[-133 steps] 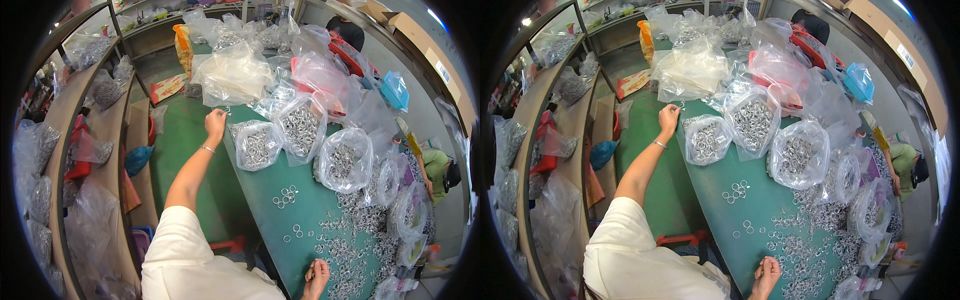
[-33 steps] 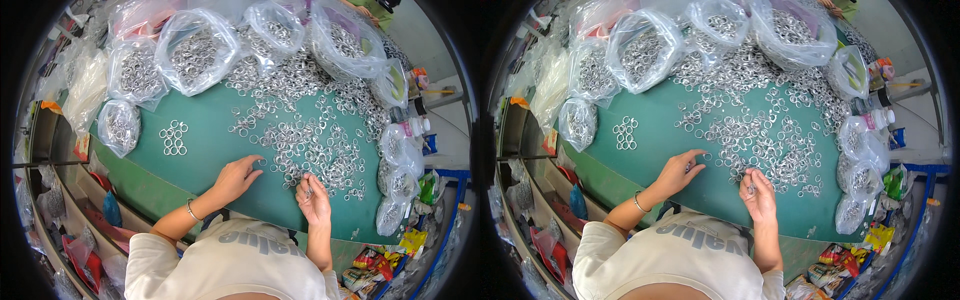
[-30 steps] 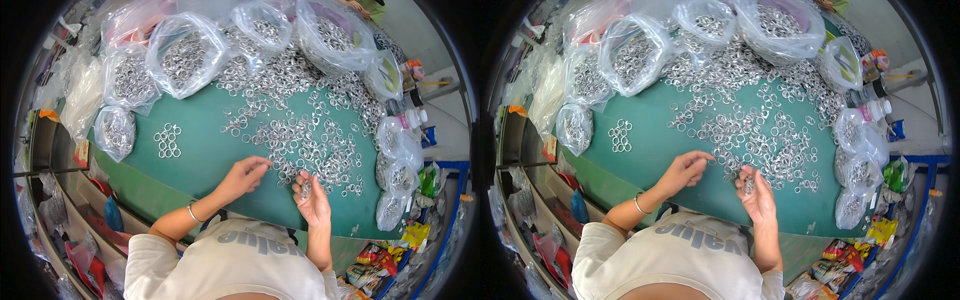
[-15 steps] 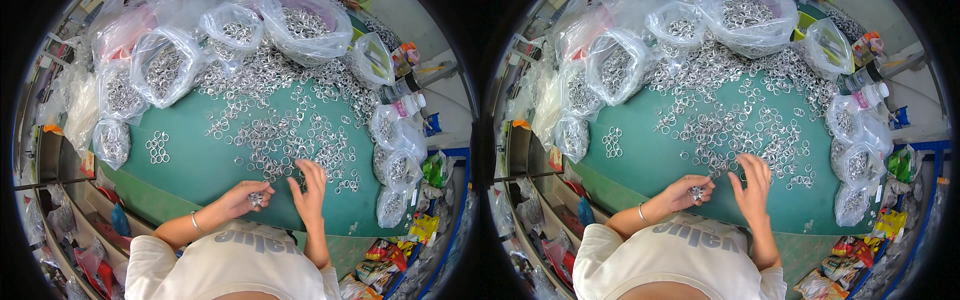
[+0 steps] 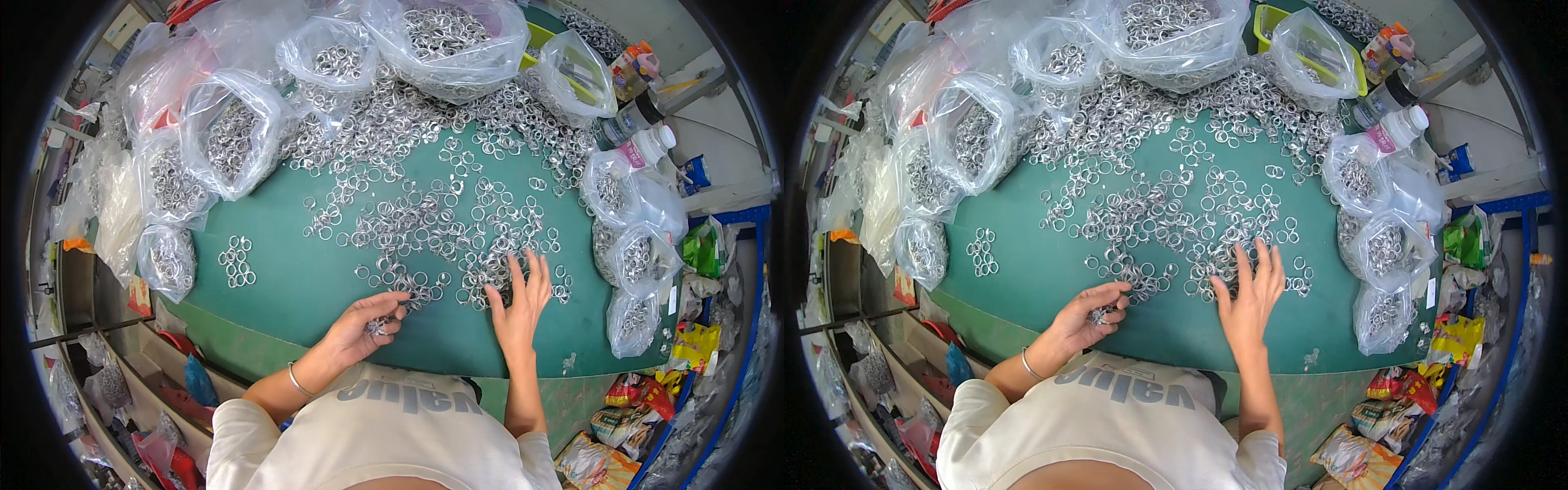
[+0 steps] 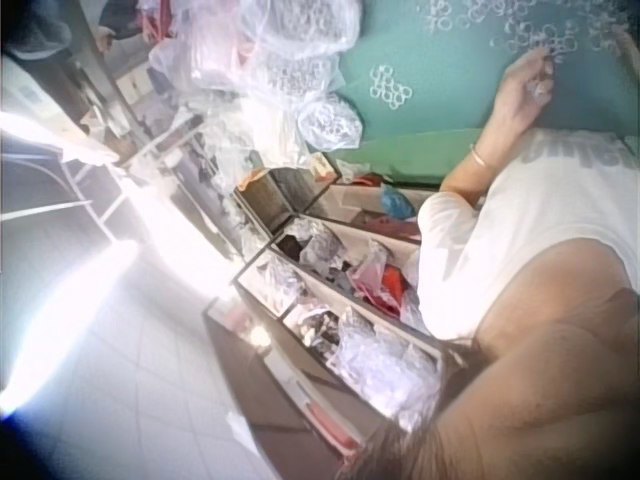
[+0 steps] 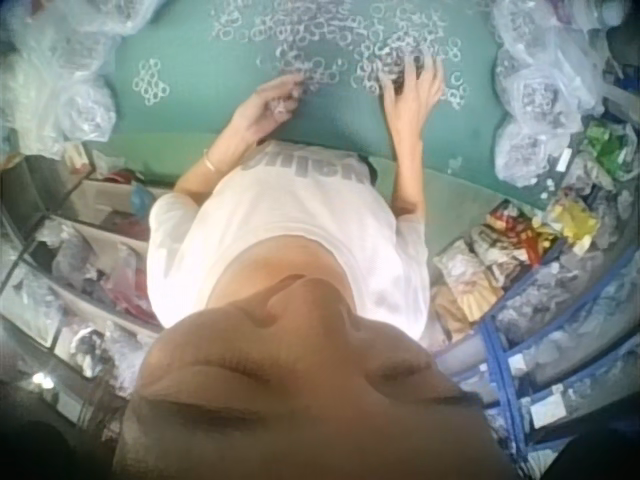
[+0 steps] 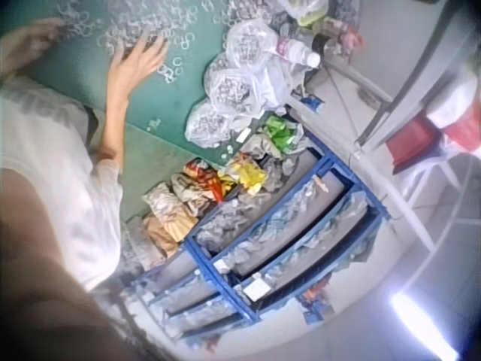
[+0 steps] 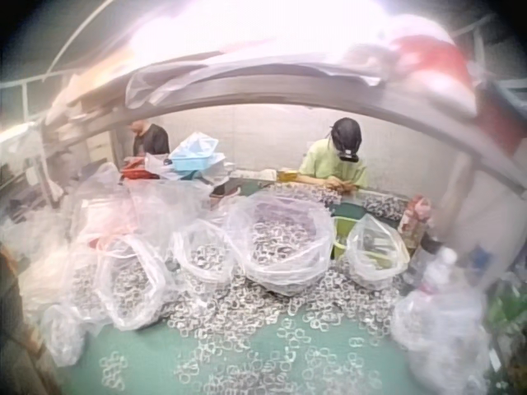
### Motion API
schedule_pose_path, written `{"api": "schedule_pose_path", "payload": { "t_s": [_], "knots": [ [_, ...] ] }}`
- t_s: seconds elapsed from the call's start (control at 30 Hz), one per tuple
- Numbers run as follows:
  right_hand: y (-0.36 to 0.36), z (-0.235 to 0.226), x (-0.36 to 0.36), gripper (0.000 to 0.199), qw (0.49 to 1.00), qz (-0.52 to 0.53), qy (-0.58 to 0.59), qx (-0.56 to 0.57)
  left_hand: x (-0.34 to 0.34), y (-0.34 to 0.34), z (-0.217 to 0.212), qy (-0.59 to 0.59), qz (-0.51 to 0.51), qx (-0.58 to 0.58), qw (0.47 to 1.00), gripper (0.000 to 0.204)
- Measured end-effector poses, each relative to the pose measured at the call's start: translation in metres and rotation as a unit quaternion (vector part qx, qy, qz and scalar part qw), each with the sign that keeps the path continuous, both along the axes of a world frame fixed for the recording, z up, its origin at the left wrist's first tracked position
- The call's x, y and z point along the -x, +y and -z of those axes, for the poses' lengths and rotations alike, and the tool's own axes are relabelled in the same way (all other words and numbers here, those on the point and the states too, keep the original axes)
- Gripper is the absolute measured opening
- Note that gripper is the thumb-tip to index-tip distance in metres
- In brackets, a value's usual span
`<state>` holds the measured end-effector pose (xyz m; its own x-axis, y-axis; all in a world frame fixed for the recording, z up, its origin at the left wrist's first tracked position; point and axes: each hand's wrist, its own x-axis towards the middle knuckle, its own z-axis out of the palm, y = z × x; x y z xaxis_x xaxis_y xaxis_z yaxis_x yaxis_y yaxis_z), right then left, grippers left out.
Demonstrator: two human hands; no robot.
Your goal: The person sorts small metal rings on a work surface by hand, picking them up from a large pile and organizing them into separate groups or placing them into plastic bags.
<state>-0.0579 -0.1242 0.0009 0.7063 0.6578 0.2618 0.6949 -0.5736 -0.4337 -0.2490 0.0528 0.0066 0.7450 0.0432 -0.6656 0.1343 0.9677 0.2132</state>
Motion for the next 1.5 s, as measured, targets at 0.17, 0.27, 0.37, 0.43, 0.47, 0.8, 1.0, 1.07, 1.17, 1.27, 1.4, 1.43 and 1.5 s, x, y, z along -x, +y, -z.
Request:
{"api": "schedule_pose_path", "payload": {
  "t_s": [0.17,0.27,0.37,0.43,0.47,0.8,1.0,1.07,1.17,1.27,1.4,1.43,1.5],
  "knots": [
    [0.026,-0.003,0.001,0.049,0.999,-0.035,0.017,0.021,0.001,0.000,0.006,-0.032,0.028,-0.011,0.999,0.024],
    [0.051,-0.002,-0.012,0.055,0.997,0.022,-0.015,0.071,-0.002,-0.002,0.004,-0.028,0.053,-0.041,0.997,0.026],
    [0.051,0.020,-0.009,0.057,0.993,0.033,-0.012,0.113,-0.006,-0.007,0.000,-0.021,0.051,-0.058,0.997,0.027],
    [0.048,0.016,0.010,0.060,0.993,-0.040,0.006,0.112,-0.003,-0.008,0.002,-0.021,0.038,-0.055,0.998,0.029],
    [0.048,0.012,0.020,0.061,0.991,-0.068,0.016,0.113,-0.003,-0.008,0.004,-0.036,0.033,-0.045,0.998,0.030],
    [0.007,-0.010,0.027,0.034,0.981,-0.163,0.102,-0.002,0.000,0.015,-0.009,-0.095,-0.086,0.002,0.992,0.038],
    [0.006,-0.008,0.044,0.020,0.982,-0.096,0.114,-0.112,-0.004,0.040,-0.037,-0.096,-0.230,0.017,0.968,0.043],
    [0.004,-0.004,0.050,0.021,0.977,-0.111,0.133,-0.126,0.002,0.049,-0.034,-0.113,-0.296,0.001,0.949,0.044],
    [0.007,0.004,0.063,0.023,0.977,-0.108,0.121,-0.140,0.010,0.067,-0.039,-0.156,-0.356,-0.007,0.921,0.046],
    [0.010,0.000,0.071,0.023,0.974,-0.126,0.124,-0.139,0.016,0.084,-0.046,-0.202,-0.390,0.000,0.899,0.047],
    [0.008,0.002,0.071,0.020,0.975,-0.149,0.116,-0.118,0.023,0.096,-0.047,-0.234,-0.405,-0.021,0.883,0.047],
    [0.007,0.002,0.070,0.019,0.975,-0.155,0.112,-0.113,0.024,0.100,-0.046,-0.243,-0.406,-0.023,0.880,0.047],
    [0.005,0.005,0.071,0.017,0.975,-0.145,0.111,-0.127,0.021,0.112,-0.045,-0.218,-0.416,-0.042,0.882,0.048]
  ]
}}
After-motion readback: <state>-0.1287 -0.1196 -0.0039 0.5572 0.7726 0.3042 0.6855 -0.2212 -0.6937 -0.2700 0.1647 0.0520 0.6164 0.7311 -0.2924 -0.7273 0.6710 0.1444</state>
